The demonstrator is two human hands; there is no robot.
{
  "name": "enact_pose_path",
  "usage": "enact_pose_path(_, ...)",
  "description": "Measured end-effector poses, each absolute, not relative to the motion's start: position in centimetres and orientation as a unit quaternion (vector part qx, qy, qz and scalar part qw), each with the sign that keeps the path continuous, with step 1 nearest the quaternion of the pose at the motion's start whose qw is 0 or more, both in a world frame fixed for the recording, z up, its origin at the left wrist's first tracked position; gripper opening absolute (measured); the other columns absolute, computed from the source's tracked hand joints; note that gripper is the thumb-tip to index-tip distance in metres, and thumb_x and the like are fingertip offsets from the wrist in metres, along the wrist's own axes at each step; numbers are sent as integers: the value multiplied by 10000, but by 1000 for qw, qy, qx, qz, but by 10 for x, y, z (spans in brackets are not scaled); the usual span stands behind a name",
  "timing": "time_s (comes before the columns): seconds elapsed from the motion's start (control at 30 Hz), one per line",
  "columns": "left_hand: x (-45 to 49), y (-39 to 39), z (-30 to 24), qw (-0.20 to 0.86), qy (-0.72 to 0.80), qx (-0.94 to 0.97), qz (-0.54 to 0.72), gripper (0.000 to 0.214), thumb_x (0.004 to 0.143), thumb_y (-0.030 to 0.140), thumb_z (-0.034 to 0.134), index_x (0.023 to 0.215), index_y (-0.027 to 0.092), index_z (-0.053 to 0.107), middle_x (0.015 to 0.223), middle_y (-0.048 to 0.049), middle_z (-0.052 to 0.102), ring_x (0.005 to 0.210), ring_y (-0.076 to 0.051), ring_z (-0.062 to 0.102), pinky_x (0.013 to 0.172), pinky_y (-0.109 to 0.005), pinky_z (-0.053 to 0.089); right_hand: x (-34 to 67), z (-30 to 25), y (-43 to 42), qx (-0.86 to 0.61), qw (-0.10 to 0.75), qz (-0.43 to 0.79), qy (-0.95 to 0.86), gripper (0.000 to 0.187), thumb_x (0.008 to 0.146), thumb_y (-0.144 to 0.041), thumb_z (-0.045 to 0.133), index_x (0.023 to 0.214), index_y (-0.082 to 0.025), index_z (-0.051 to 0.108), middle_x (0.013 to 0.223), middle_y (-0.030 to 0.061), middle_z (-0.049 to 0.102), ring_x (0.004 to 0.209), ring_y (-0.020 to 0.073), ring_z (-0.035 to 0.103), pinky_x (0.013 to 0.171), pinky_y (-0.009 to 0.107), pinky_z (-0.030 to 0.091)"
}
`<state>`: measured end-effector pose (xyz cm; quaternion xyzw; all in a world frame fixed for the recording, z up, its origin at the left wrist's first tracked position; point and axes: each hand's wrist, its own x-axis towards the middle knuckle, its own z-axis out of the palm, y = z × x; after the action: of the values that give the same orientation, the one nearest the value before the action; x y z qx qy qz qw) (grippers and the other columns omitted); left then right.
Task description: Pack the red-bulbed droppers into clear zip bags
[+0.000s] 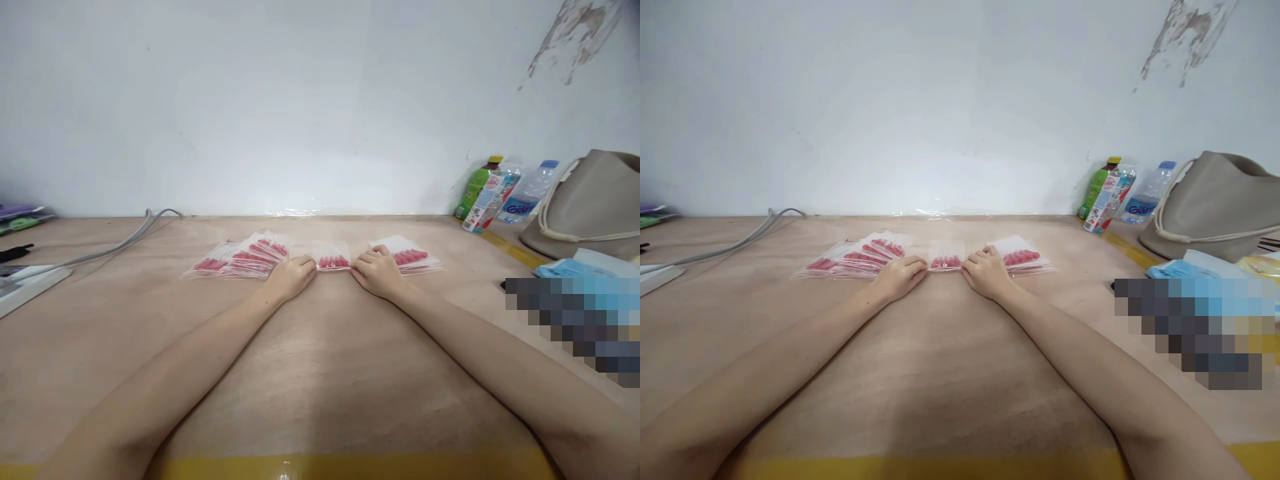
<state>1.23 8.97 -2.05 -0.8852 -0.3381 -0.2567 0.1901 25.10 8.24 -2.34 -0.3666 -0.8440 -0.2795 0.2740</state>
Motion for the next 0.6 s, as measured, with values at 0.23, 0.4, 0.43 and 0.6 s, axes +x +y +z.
enact_pose_path(0.23,12,90,-17,247,-309,-886,-242,179,839,138,444,743,133,595,775,-67,630,666,-171,595,575,-257,455,249,-18,80,-335,269,-319,-845,266,848,-167,423,648,-148,598,628,28,621,638,129,499,707,324,237)
enact_pose_path(0.4,22,89,-15,264,-295,-878,-267,115,837,167,485,847,141,596,868,-76,628,800,-195,595,673,-287,470,248,-19,81,-322,276,-327,-844,229,841,-184,434,680,-146,593,649,28,611,661,131,495,738,326,248)
enact_pose_path(0.43,26,89,-15,266,-288,-879,-271,111,842,174,489,864,149,595,885,-72,628,817,-193,592,691,-289,470,247,-19,82,-315,278,-329,-846,230,845,-192,432,687,-147,594,653,27,610,664,132,494,745,324,251)
enact_pose_path(0.6,44,92,-15,270,-237,-891,-277,140,875,162,458,847,174,595,881,-36,640,807,-154,590,723,-270,462,245,-20,81,-301,284,-338,-845,280,868,-244,418,662,-147,582,637,30,606,634,128,480,742,317,261)
